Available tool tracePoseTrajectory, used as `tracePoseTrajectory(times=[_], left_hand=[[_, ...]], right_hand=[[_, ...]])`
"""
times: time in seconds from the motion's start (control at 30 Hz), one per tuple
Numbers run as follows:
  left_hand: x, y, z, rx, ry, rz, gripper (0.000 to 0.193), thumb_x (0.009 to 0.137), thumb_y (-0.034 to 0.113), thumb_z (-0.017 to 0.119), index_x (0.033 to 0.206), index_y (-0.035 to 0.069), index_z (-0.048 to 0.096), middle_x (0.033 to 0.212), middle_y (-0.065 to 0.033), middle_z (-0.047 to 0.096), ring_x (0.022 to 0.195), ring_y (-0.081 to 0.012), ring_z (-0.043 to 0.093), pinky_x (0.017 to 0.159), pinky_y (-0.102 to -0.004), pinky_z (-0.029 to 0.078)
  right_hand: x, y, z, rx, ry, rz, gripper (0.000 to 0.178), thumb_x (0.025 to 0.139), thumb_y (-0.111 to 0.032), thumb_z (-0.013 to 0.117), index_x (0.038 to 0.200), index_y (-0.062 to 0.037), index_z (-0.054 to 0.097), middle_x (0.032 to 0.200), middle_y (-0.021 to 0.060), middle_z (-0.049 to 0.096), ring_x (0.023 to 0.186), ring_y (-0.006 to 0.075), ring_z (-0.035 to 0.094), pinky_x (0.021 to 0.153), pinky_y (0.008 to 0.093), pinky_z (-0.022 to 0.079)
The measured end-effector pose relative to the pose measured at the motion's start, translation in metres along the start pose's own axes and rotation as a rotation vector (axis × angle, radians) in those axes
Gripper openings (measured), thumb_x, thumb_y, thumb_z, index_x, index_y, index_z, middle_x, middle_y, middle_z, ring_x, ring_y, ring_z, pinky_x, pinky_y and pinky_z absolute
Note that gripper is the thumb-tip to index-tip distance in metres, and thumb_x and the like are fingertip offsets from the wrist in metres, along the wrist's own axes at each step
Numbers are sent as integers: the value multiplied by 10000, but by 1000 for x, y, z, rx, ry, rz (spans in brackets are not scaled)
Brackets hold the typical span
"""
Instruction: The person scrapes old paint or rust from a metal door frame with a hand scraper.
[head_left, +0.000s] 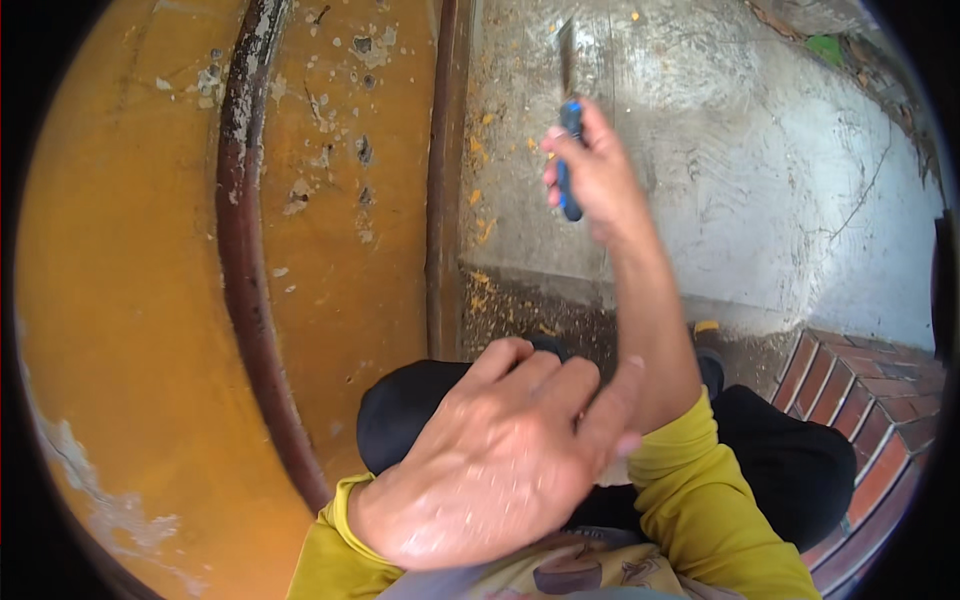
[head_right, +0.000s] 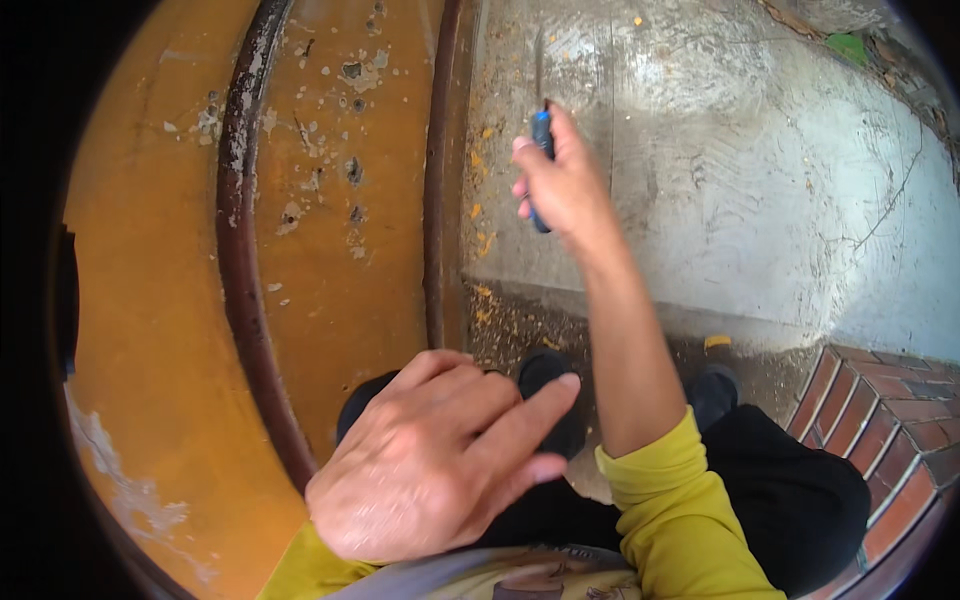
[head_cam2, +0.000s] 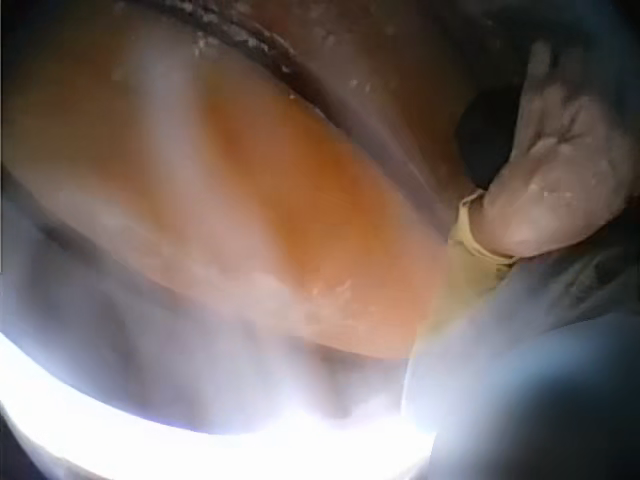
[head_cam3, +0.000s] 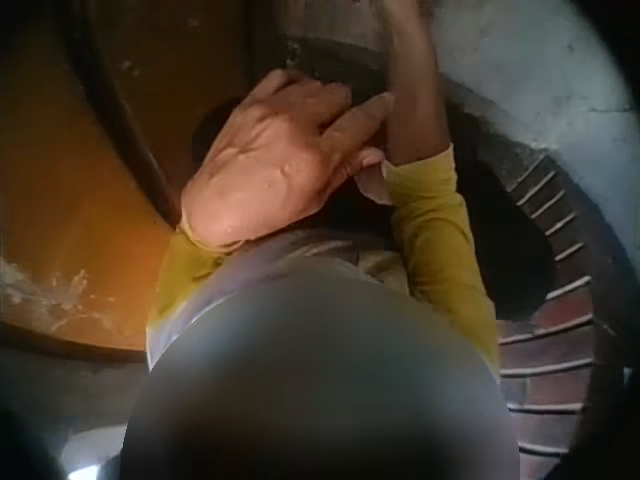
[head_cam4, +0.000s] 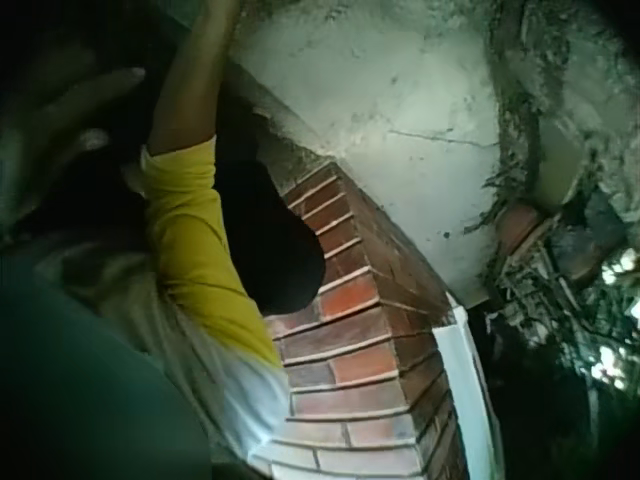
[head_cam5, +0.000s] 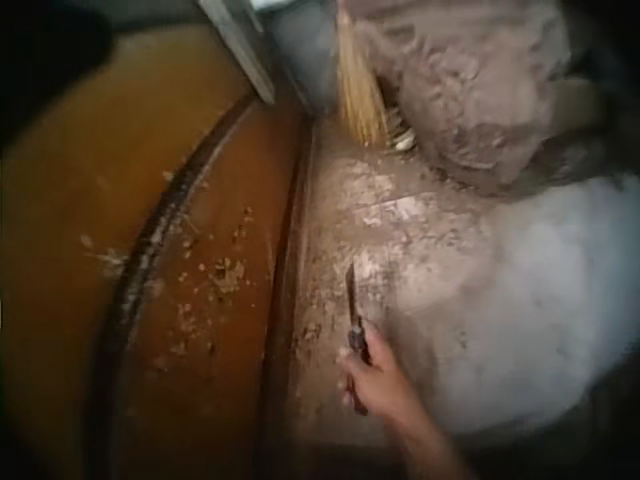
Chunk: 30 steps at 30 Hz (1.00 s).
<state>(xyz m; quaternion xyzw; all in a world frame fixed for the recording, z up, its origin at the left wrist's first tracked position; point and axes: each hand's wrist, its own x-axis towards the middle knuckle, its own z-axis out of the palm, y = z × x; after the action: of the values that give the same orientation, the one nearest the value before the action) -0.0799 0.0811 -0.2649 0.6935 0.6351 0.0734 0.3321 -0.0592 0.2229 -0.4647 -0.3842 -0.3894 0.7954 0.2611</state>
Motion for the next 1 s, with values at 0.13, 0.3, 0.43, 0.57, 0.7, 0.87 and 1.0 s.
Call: tracePoseTrajectory(times=[0.13,0.3,0.43,0.57,0.7,0.87,1.0], left_hand=[[-9,8,27,73,59,126,429,841,196,660,1189,-46,594,779,-63,539,752,-219,582,733,-338,436],[-36,19,30,122,8,-42,441,830,228,717,1193,-2,617,823,-83,595,748,-248,594,802,-359,482],[-36,26,26,112,37,-27,490,785,238,760,1184,-17,634,841,-99,621,794,-265,621,786,-368,492],[-51,12,17,78,103,-70,491,776,215,764,1179,-37,640,815,-117,652,736,-283,635,810,-414,505],[-53,8,14,89,81,-168,433,775,148,759,1153,-39,659,780,-120,654,727,-284,637,793,-413,510],[-47,0,7,194,205,-253,368,762,51,741,1112,-38,674,754,-122,641,709,-278,624,733,-368,493],[-47,-11,6,218,336,-314,353,740,-9,715,1090,-38,682,744,-117,641,681,-268,615,681,-335,471]], right_hand=[[-21,55,21,-7,65,130,608,999,-181,530,1543,-170,258,932,64,570,614,109,546,452,257,478],[-67,104,53,-99,-49,304,536,1010,-172,485,1522,-190,326,914,44,563,567,110,528,403,247,449],[-65,187,54,-300,-93,44,528,1004,-162,452,1518,-168,330,837,55,579,538,118,547,394,266,456],[-87,182,80,69,-118,279,521,1013,-171,432,1516,-139,303,823,69,589,529,125,559,399,273,465],[-104,193,85,156,-182,312,493,1029,-192,400,1501,-112,279,819,91,598,512,143,574,386,280,464],[-63,199,99,151,-140,284,426,1041,-190,362,1454,-103,307,814,95,582,500,159,575,363,302,462],[2,177,84,170,-200,297,414,1047,-203,343,1451,-119,302,810,89,568,492,155,561,359,303,460]])
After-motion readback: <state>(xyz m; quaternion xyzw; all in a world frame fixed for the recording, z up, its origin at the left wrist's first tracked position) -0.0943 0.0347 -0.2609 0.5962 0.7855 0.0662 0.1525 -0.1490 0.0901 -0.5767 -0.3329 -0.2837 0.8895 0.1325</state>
